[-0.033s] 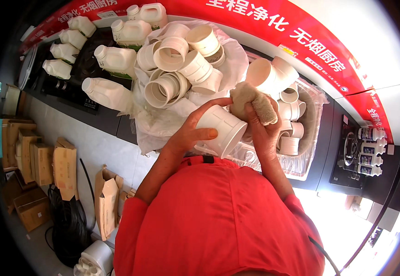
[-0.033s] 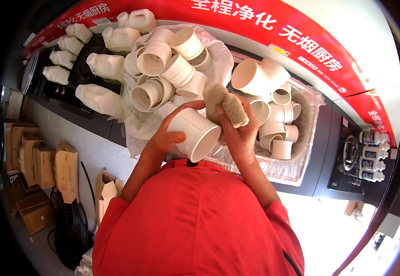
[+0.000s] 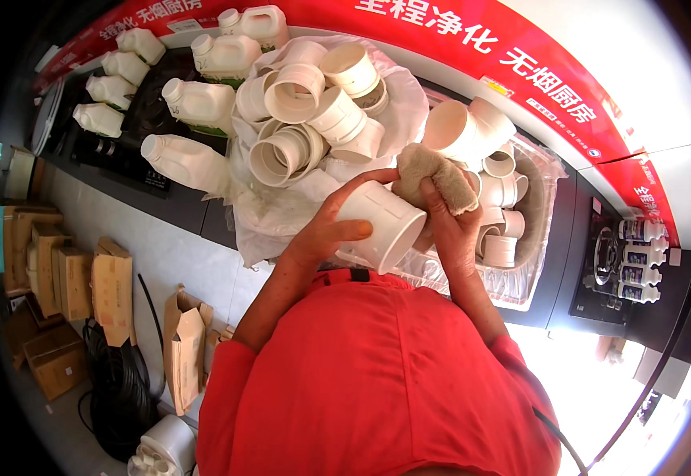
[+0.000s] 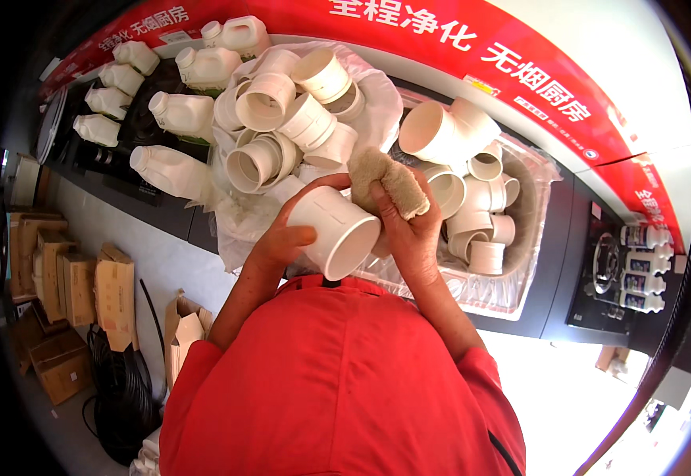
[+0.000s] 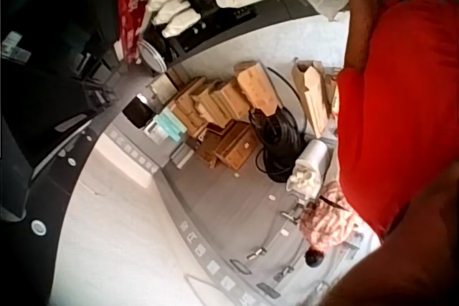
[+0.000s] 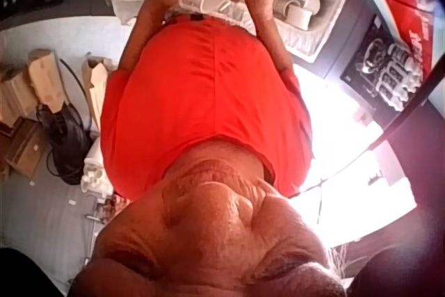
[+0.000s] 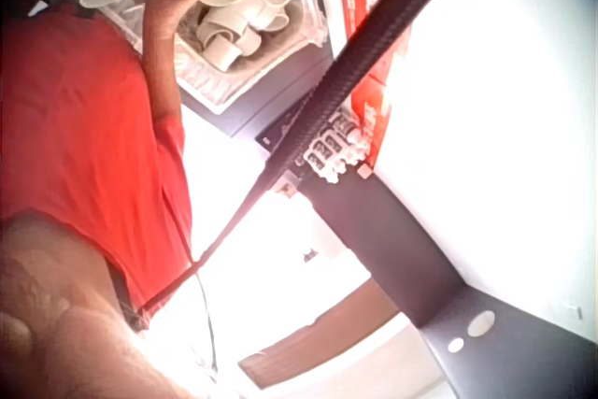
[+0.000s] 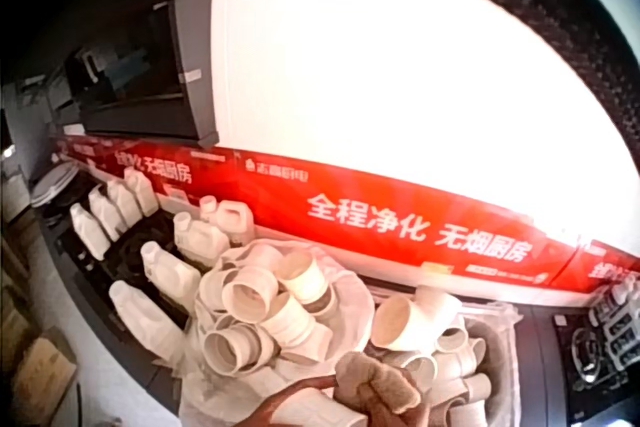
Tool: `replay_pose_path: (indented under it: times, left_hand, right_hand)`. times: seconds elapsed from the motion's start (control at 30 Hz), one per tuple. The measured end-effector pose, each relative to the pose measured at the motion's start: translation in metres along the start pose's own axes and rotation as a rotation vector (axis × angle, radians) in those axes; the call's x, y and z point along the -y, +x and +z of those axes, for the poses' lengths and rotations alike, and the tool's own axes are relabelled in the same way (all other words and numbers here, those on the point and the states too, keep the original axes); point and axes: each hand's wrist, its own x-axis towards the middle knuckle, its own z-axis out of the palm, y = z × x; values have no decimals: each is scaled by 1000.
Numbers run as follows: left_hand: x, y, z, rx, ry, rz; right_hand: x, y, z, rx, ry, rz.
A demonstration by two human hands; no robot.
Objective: The person repeatedly wipes the interior and exterior of white plastic pipe fittings with a cloth. They pick up each fitting from a pile, wipe it thoroughly, and place it back into the pile. The task continues with multiple fittings throughout the clip.
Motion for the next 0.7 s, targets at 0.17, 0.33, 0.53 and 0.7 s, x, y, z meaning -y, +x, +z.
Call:
replay_pose_path:
  times: [0.17, 0.33, 0.53, 0.7]
  left_hand:
    - [-4, -1, 1, 9, -181, 5]
    - [5, 0, -2, -23, -399, 37]
    - [12, 4, -9, -158, -452, 96]
    - [5, 5, 7, -265, -277, 61]
  right_hand:
    - [-3, 5, 1, 128, 201, 100]
    - [-11, 3, -6, 194, 146, 111]
    - [6, 13, -18, -21, -259, -267]
    - [21, 9, -8, 275, -567, -498]
